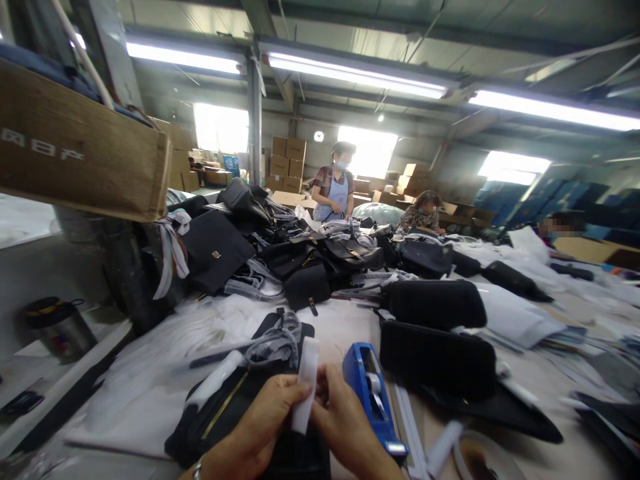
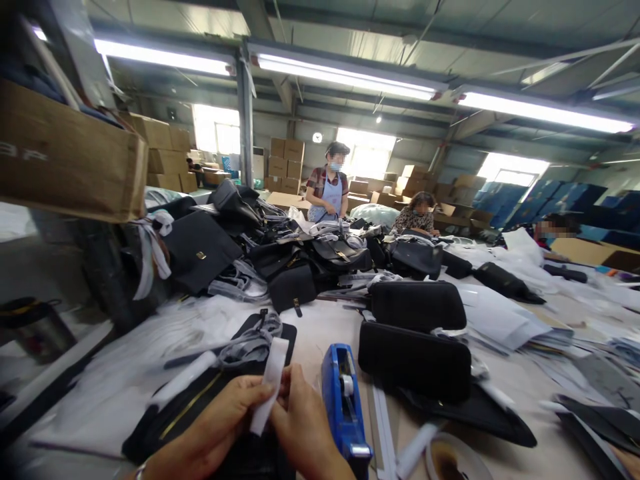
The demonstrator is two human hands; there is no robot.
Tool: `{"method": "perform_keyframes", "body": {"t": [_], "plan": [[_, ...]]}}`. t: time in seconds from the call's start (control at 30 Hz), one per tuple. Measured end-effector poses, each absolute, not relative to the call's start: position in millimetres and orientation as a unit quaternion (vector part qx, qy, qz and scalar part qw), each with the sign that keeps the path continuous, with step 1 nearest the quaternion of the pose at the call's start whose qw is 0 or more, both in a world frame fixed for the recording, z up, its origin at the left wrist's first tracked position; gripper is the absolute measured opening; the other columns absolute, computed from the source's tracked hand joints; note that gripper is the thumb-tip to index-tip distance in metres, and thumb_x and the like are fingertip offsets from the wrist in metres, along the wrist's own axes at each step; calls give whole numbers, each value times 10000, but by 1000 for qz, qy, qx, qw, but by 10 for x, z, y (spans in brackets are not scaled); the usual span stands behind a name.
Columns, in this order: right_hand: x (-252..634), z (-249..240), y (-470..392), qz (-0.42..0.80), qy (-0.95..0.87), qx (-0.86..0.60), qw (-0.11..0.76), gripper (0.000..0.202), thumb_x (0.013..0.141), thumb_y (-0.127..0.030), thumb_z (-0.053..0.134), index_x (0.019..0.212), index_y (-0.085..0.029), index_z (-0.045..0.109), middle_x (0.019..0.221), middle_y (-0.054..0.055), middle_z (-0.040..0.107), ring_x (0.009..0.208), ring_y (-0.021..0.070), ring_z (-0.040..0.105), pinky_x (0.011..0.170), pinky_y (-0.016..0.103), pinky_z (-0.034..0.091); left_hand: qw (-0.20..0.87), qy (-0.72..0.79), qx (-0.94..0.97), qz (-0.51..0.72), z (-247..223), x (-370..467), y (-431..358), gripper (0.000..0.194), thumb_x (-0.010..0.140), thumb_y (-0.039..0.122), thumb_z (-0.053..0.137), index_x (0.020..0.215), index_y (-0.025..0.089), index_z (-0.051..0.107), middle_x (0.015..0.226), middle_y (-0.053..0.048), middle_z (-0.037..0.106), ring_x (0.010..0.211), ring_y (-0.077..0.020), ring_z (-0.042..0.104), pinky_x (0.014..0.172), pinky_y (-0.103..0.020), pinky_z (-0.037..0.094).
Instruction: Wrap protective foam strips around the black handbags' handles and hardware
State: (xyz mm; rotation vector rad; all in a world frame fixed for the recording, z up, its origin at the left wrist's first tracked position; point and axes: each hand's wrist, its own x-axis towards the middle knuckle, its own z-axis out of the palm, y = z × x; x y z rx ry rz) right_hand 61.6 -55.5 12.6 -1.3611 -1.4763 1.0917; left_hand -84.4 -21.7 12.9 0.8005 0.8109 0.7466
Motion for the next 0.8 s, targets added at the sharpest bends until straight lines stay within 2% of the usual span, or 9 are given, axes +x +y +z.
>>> {"method": "perform_keyframes", "body": {"t": [0.07,0.13,0.23,0.4,0.5,0.6,0.67,0.8], "plan": [[724,114,-566,553,-554,-460,419,361,747,-266,733,1058,-199,561,935,39,678,839,198,653,680,268,473,774,387,358,351,127,-826,-224,429,646,504,793,694,95,671,616,-45,633,545,-135,538,551,-237,382],[832,128,-557,613,-519,-426,416,471,761,-371,738,1155,-190,554,981,59,671,854,198,645,675,268,468,771,390,359,353,156,-811,-243,411,651,481,793,731,101,659,642,-37,631,542,-128,544,547,-231,385],[907,189,-501,560,-529,-471,429,446,849,-510,620,1139,-173,592,954,67,667,820,192,625,638,265,451,751,377,414,352,204,-770,-273,414,697,486,764,812,104,653,647,-17,605,548,-119,541,549,-221,374],[816,295,-427,401,-605,-540,427,236,857,-391,625,839,-158,657,769,11,636,720,166,568,609,250,410,669,383,538,342,186,-686,-276,502,763,631,643,764,132,594,605,9,540,509,-109,469,500,-223,334],[770,335,-463,344,-598,-577,437,184,849,-334,631,790,-160,637,730,-5,613,690,151,553,602,238,397,607,408,584,353,174,-679,-282,503,803,645,580,763,143,579,620,1,556,536,-119,474,514,-226,339],[755,377,-513,292,-609,-596,435,151,839,-287,644,747,-172,613,716,-18,587,678,136,528,607,228,385,631,417,566,328,208,-694,-302,496,803,629,588,833,133,598,651,-9,574,562,-126,476,529,-227,339],[789,410,-523,294,-625,-586,424,139,846,-282,638,755,-178,620,744,-17,598,705,136,533,636,226,396,655,410,561,295,245,-706,-317,487,804,614,593,839,128,605,661,-5,563,570,-124,465,532,-224,330],[1112,450,-552,400,-644,-534,374,210,891,-358,577,798,-181,641,700,-22,593,653,132,548,602,221,415,614,417,610,276,279,-729,-343,419,831,561,575,736,152,572,627,25,503,557,-115,423,515,-218,289]]}}
